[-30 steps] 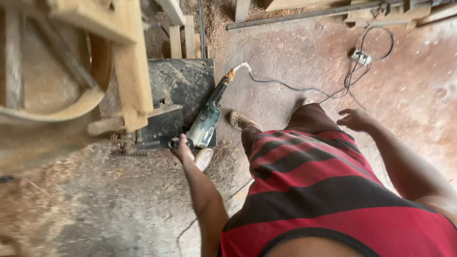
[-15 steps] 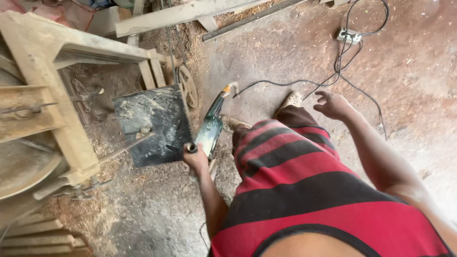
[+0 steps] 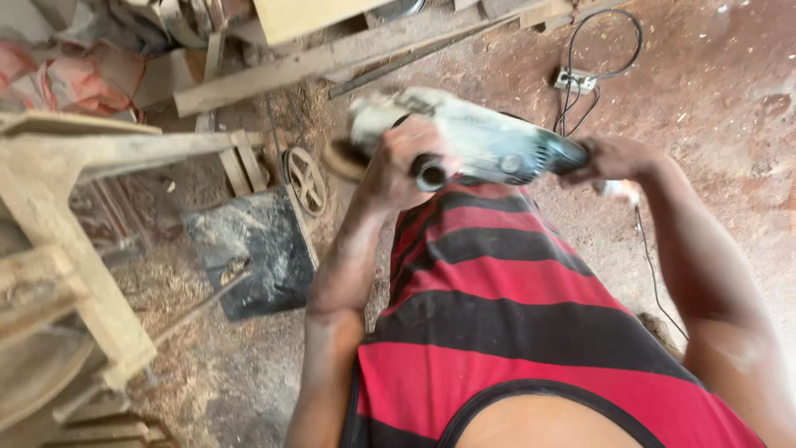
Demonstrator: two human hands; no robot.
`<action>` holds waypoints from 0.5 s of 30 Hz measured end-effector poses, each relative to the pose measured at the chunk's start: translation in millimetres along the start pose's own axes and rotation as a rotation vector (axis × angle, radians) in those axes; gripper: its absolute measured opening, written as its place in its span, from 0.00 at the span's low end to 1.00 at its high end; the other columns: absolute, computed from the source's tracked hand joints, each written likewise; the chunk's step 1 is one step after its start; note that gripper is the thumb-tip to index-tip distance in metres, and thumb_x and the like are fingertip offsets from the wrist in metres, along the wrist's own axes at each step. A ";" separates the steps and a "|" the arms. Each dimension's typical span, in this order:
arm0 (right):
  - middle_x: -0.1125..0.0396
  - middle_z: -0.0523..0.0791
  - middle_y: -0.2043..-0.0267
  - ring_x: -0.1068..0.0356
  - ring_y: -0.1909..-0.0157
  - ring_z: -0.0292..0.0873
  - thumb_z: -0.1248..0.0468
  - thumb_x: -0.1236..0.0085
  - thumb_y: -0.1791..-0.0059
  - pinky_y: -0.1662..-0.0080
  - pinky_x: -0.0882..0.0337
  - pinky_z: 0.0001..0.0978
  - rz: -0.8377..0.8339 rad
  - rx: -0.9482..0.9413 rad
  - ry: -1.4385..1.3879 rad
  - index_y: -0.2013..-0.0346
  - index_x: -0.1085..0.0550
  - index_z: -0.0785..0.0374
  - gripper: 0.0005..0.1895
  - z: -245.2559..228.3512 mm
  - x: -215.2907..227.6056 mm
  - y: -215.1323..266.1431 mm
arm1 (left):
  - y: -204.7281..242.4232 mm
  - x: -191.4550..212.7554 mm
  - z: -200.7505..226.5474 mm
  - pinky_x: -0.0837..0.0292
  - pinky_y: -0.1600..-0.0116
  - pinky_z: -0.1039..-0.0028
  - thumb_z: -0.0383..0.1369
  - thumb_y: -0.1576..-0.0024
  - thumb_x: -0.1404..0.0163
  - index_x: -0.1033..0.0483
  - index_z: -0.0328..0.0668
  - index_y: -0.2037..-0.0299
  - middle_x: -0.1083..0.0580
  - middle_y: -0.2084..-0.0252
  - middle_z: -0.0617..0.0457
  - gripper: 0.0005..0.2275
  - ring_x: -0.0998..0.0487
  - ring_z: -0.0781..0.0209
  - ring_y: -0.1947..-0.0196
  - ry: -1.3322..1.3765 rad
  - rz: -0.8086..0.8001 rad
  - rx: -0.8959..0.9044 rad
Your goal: The person sands a long wooden plank using a handheld electric sander, moving it along the surface while holding the plank with the other hand. The person then switches to a larger angle grinder to continue smoothing the plank's surface.
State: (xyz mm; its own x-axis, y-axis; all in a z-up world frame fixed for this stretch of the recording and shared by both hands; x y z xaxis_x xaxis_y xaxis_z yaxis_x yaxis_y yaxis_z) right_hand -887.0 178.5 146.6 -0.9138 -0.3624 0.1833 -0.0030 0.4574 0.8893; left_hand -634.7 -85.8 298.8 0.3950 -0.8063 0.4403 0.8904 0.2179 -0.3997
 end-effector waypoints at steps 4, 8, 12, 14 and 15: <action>0.24 0.52 0.69 0.22 0.70 0.44 0.60 0.27 0.65 0.65 0.21 0.41 -0.015 0.275 -0.491 0.59 0.24 0.68 0.24 -5.3 6.1 8.7 | -117.7 19.6 -52.1 0.31 0.58 0.63 0.29 0.41 0.40 0.31 0.41 0.69 0.30 0.71 0.54 0.10 0.27 0.58 0.67 0.209 -0.134 -0.252; 0.29 0.48 0.71 0.31 0.71 0.40 0.66 0.32 0.64 0.68 0.30 0.36 0.429 0.200 -0.602 0.64 0.22 0.71 0.17 -45.3 27.0 31.7 | -210.9 58.1 -119.6 0.32 0.58 0.66 0.29 0.41 0.36 0.31 0.42 0.71 0.29 0.69 0.55 0.14 0.27 0.59 0.66 0.413 -0.232 -0.169; 0.30 0.49 0.74 0.31 0.76 0.43 0.65 0.35 0.61 0.73 0.29 0.40 0.643 -0.018 -0.579 0.62 0.24 0.70 0.16 -108.0 74.9 43.8 | -236.0 95.0 -184.8 0.33 0.37 0.61 0.30 0.41 0.35 0.28 0.40 0.65 0.26 0.50 0.49 0.11 0.28 0.54 0.44 0.438 -0.094 -0.104; 0.29 0.51 0.74 0.30 0.77 0.44 0.64 0.34 0.61 0.74 0.29 0.41 0.672 -0.162 -0.475 0.57 0.23 0.66 0.19 -124.9 103.5 43.6 | -214.6 104.8 -217.6 0.40 0.27 0.57 0.31 0.42 0.35 0.23 0.41 0.60 0.31 0.37 0.43 0.09 0.34 0.50 0.32 0.432 -0.031 -0.024; 0.28 0.52 0.74 0.29 0.77 0.44 0.63 0.33 0.61 0.75 0.29 0.42 0.672 -0.233 -0.417 0.54 0.23 0.64 0.21 -129.2 114.0 41.1 | -204.3 104.5 -234.2 0.38 0.27 0.58 0.31 0.43 0.34 0.22 0.41 0.56 0.32 0.36 0.43 0.11 0.33 0.50 0.32 0.428 -0.013 0.033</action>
State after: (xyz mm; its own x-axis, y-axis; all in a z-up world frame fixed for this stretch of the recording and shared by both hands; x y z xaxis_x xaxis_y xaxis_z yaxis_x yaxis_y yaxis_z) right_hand -938.8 51.1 258.2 -0.7662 0.2808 0.5780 0.6411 0.2722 0.7176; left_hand -828.4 -343.3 238.2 0.2607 -0.9629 0.0691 0.9041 0.2185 -0.3671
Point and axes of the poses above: each hand's wrist, its own y-axis away from the middle knuckle, its own x-axis out of the back of the hand, z = x × y, the point moved 2 cm from there along -y, towards the middle knuckle
